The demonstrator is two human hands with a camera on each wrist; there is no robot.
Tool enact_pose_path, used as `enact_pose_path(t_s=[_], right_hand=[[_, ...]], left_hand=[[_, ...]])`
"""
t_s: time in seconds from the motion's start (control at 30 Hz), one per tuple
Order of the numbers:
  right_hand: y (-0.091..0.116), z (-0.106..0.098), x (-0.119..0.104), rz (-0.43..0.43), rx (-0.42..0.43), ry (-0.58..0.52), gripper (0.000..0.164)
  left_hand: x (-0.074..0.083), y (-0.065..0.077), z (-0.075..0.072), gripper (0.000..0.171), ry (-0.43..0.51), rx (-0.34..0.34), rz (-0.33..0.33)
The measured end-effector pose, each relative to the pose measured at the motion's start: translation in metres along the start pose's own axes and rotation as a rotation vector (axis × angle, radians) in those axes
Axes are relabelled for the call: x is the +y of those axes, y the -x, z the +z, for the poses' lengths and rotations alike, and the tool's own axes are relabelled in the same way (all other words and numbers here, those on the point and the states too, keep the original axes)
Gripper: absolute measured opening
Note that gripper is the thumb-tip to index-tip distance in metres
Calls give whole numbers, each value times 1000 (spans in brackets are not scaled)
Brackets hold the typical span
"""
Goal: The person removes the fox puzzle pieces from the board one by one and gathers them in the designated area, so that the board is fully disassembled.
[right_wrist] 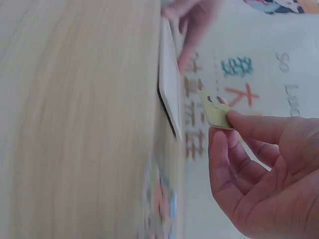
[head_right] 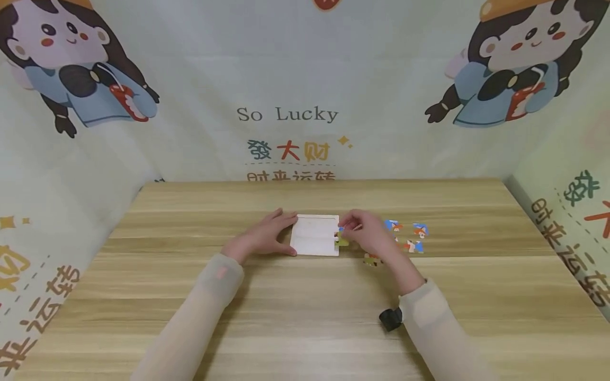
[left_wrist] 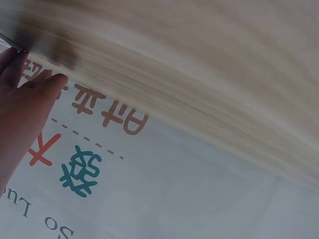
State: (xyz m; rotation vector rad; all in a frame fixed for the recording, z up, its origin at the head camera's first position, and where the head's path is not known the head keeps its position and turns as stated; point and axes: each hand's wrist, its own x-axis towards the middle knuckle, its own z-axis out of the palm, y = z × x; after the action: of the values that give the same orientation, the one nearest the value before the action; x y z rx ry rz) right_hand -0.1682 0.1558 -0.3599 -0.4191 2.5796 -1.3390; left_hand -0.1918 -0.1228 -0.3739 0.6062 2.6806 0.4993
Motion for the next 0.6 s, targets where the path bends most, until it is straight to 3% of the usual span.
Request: enact_pose_path(t_s=[0.2, 0.6], right_hand=[[25, -32, 14, 59, 51, 16, 23], [76, -76, 64, 89, 32, 23, 26]], left_hand=[[0, 3, -1, 92, -6, -4, -15], [4, 11, 5, 92, -20, 13, -1]])
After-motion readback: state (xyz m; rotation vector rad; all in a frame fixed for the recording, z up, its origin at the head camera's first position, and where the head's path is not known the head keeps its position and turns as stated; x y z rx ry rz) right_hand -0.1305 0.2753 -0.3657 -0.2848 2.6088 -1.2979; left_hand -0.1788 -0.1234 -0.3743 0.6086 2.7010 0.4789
